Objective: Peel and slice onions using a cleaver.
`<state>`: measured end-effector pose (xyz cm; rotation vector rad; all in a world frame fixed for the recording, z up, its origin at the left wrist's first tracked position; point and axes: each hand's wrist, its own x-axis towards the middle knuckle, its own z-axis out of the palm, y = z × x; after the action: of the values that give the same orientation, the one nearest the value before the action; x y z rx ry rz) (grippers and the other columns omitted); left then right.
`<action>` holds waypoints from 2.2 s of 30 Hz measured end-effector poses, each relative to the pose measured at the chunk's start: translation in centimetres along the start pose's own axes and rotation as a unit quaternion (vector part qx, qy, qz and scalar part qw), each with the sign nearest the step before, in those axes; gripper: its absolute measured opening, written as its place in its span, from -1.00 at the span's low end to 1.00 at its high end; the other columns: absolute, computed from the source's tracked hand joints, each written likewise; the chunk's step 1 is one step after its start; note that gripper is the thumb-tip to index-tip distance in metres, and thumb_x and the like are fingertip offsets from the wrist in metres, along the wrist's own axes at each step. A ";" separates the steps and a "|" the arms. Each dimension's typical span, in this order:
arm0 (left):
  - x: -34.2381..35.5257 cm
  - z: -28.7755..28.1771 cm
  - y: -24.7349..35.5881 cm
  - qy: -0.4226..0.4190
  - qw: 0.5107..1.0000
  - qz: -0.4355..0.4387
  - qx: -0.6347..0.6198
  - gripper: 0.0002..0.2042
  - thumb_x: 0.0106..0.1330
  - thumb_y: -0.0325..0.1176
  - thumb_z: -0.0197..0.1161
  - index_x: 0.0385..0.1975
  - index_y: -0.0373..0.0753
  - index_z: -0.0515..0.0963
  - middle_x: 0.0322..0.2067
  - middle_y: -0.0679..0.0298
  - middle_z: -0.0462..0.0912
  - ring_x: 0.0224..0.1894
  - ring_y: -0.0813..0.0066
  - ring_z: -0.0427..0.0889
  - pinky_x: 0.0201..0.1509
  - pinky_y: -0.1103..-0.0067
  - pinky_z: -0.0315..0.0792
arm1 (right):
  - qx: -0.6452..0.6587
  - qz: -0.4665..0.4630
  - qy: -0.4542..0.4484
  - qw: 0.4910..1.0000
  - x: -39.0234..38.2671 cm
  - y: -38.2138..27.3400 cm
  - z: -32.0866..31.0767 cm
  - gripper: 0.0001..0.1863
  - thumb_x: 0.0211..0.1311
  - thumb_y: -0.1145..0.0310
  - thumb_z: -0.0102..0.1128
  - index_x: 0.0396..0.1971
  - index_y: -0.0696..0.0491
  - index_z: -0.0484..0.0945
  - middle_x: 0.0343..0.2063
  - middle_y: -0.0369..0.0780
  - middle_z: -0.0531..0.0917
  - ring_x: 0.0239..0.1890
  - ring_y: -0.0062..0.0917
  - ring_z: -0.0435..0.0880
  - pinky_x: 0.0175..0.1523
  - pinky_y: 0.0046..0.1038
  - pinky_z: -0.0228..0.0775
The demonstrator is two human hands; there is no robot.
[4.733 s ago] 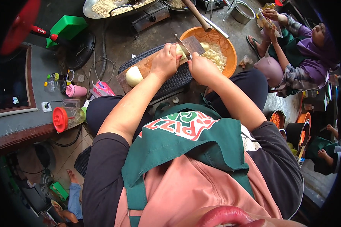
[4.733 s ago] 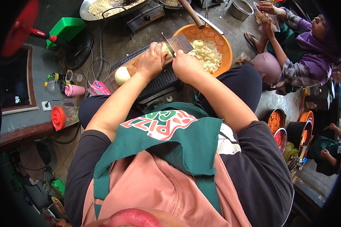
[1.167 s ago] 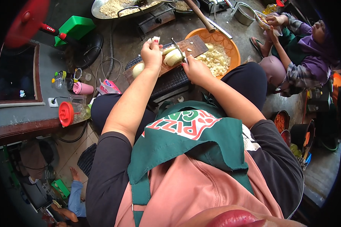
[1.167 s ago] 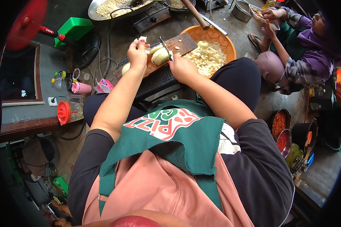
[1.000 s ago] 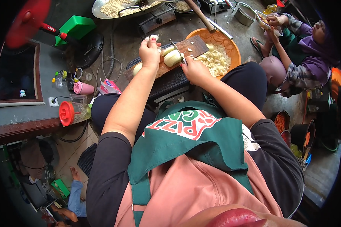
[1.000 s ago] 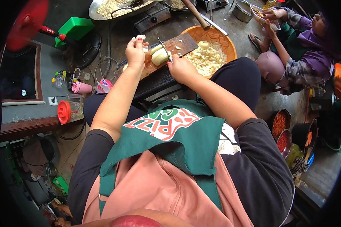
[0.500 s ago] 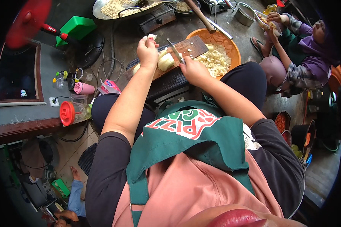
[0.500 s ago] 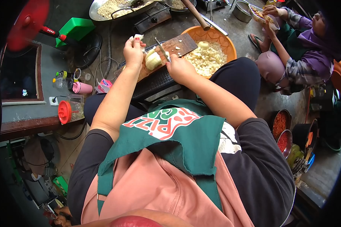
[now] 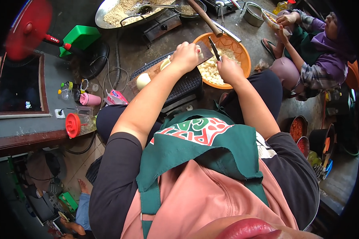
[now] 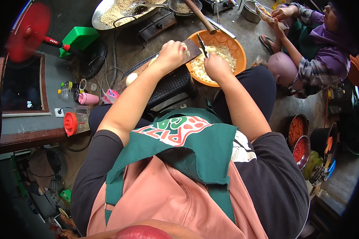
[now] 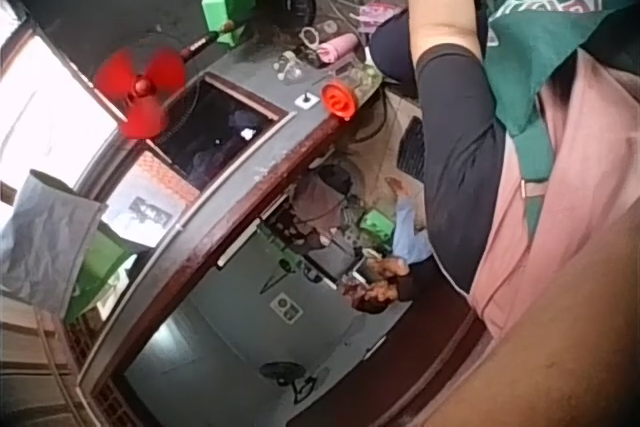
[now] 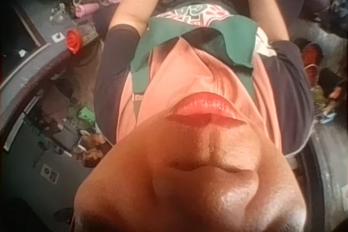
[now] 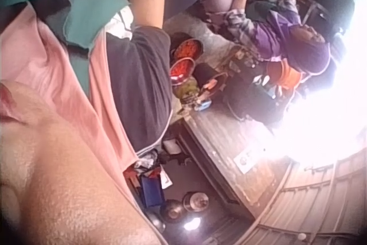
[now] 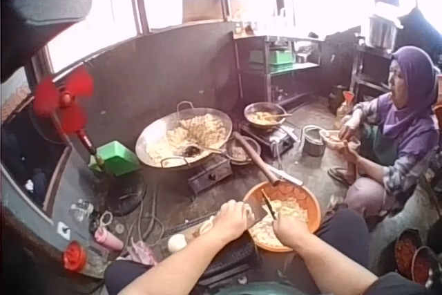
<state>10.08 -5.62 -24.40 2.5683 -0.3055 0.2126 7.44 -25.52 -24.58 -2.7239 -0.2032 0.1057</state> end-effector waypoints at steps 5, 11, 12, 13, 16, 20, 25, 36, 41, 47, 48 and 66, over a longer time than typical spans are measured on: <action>1.0 2.0 0.2 -0.044 0.997 -0.021 0.061 -0.75 0.32 -0.29 0.04 -0.17 -0.31 0.52 -0.12 -0.08 0.48 -0.05 -0.06 0.49 0.05 0.23 0.39 | 0.103 0.002 -0.042 0.994 -0.3 -0.5 0.2 -0.65 0.30 0.16 -0.06 -0.25 0.19 0.45 -0.36 0.11 0.63 -0.23 -0.04 0.64 -0.08 -0.08 0.43; 0.4 2.7 -1.2 0.056 0.997 0.019 -0.039 -0.78 0.21 -0.41 0.19 -0.17 -0.30 0.50 -0.19 -0.04 0.50 -0.11 0.02 0.53 -0.02 0.34 0.43 | 0.112 -0.002 -0.072 0.991 -1.2 -1.9 -0.4 -0.67 0.28 0.19 -0.07 -0.23 0.19 0.45 -0.37 0.11 0.64 -0.24 -0.01 0.63 -0.07 -0.07 0.43; 0.4 2.4 -0.9 0.050 0.996 -0.018 -0.077 -0.78 0.16 -0.41 0.24 -0.20 -0.29 0.51 -0.24 -0.01 0.52 -0.13 0.05 0.54 -0.04 0.35 0.44 | 0.116 -0.002 -0.069 0.991 -1.2 -1.8 -0.3 -0.66 0.28 0.19 -0.07 -0.22 0.20 0.44 -0.37 0.11 0.64 -0.24 -0.01 0.63 -0.07 -0.07 0.43; 0.4 2.1 -0.7 0.044 0.991 -0.055 -0.115 -0.77 0.11 -0.42 0.30 -0.23 -0.28 0.52 -0.28 0.02 0.54 -0.15 0.07 0.55 -0.06 0.36 0.45 | 0.118 -0.001 -0.070 0.991 -1.3 -1.8 -0.2 -0.66 0.28 0.19 -0.07 -0.22 0.20 0.44 -0.37 0.11 0.64 -0.24 -0.01 0.63 -0.07 -0.07 0.43; 0.3 1.3 -0.6 0.037 0.996 -0.053 -0.059 -0.79 0.04 -0.38 0.37 -0.34 -0.26 0.55 -0.38 0.11 0.57 -0.18 0.10 0.57 -0.07 0.35 0.47 | 0.072 -0.039 -0.025 0.996 -1.7 -1.8 0.0 -0.66 0.27 0.20 -0.06 -0.20 0.21 0.43 -0.37 0.11 0.64 -0.26 -0.01 0.64 -0.10 -0.08 0.45; -0.2 1.5 -0.4 0.080 0.996 -0.019 0.028 -0.85 0.01 -0.37 0.36 -0.45 -0.26 0.58 -0.42 0.14 0.59 -0.18 0.12 0.57 -0.06 0.36 0.46 | 0.048 -0.063 -0.011 0.997 -2.0 -1.9 0.6 -0.66 0.27 0.21 -0.04 -0.20 0.21 0.41 -0.41 0.09 0.65 -0.31 -0.03 0.65 -0.16 -0.08 0.48; -0.8 2.1 -1.1 0.114 0.989 0.063 0.070 -0.95 0.01 -0.45 0.28 -0.52 -0.24 0.62 -0.40 0.17 0.60 -0.19 0.16 0.58 -0.02 0.38 0.45 | 0.028 -0.074 0.000 0.997 -2.6 -2.3 0.5 -0.69 0.27 0.21 -0.03 -0.23 0.19 0.40 -0.45 0.06 0.65 -0.34 -0.05 0.67 -0.20 -0.10 0.50; -2.0 2.9 -0.6 0.139 0.983 0.081 0.084 -0.94 0.02 -0.47 0.23 -0.54 -0.26 0.63 -0.38 0.20 0.64 -0.22 0.19 0.58 -0.07 0.40 0.47 | -0.015 -0.080 -0.025 0.996 -3.5 -3.0 0.3 -0.71 0.28 0.22 -0.03 -0.24 0.16 0.41 -0.47 0.01 0.66 -0.37 -0.13 0.69 -0.24 -0.15 0.52; -1.9 2.9 -1.0 0.147 0.983 0.081 0.070 -0.93 0.03 -0.45 0.23 -0.55 -0.27 0.63 -0.39 0.20 0.64 -0.23 0.19 0.57 -0.09 0.40 0.47 | -0.032 -0.059 -0.043 0.997 -3.4 -3.8 0.2 -0.75 0.27 0.27 -0.08 -0.26 0.16 0.41 -0.46 0.03 0.66 -0.35 -0.12 0.69 -0.22 -0.14 0.51; -1.8 2.8 -1.3 0.129 0.984 0.095 0.079 -0.93 0.01 -0.44 0.23 -0.55 -0.26 0.63 -0.41 0.20 0.63 -0.25 0.19 0.57 -0.09 0.40 0.47 | -0.036 -0.041 -0.067 0.996 -1.9 -5.1 0.5 -0.79 0.22 0.37 -0.13 -0.25 0.17 0.39 -0.41 0.06 0.66 -0.29 -0.11 0.69 -0.17 -0.14 0.50; -1.8 2.7 -1.3 0.126 0.984 0.100 0.075 -0.94 0.01 -0.44 0.23 -0.56 -0.25 0.62 -0.42 0.20 0.62 -0.25 0.18 0.56 -0.09 0.40 0.46 | -0.032 -0.037 -0.071 0.996 -1.6 -5.3 0.4 -0.79 0.22 0.38 -0.14 -0.25 0.17 0.39 -0.40 0.06 0.66 -0.27 -0.11 0.69 -0.16 -0.15 0.50; -2.0 3.0 -1.7 0.137 0.984 0.106 0.045 -0.94 0.01 -0.45 0.23 -0.58 -0.29 0.59 -0.43 0.16 0.60 -0.24 0.15 0.56 -0.09 0.38 0.46 | -0.079 -0.093 -0.063 0.991 -1.5 -4.3 0.6 -0.75 0.29 0.28 -0.10 -0.23 0.18 0.38 -0.41 0.01 0.67 -0.28 -0.14 0.69 -0.17 -0.17 0.50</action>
<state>8.86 -5.42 -28.22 2.5495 -0.4719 0.6654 5.40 -21.65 -23.38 -2.8394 -0.5215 0.2177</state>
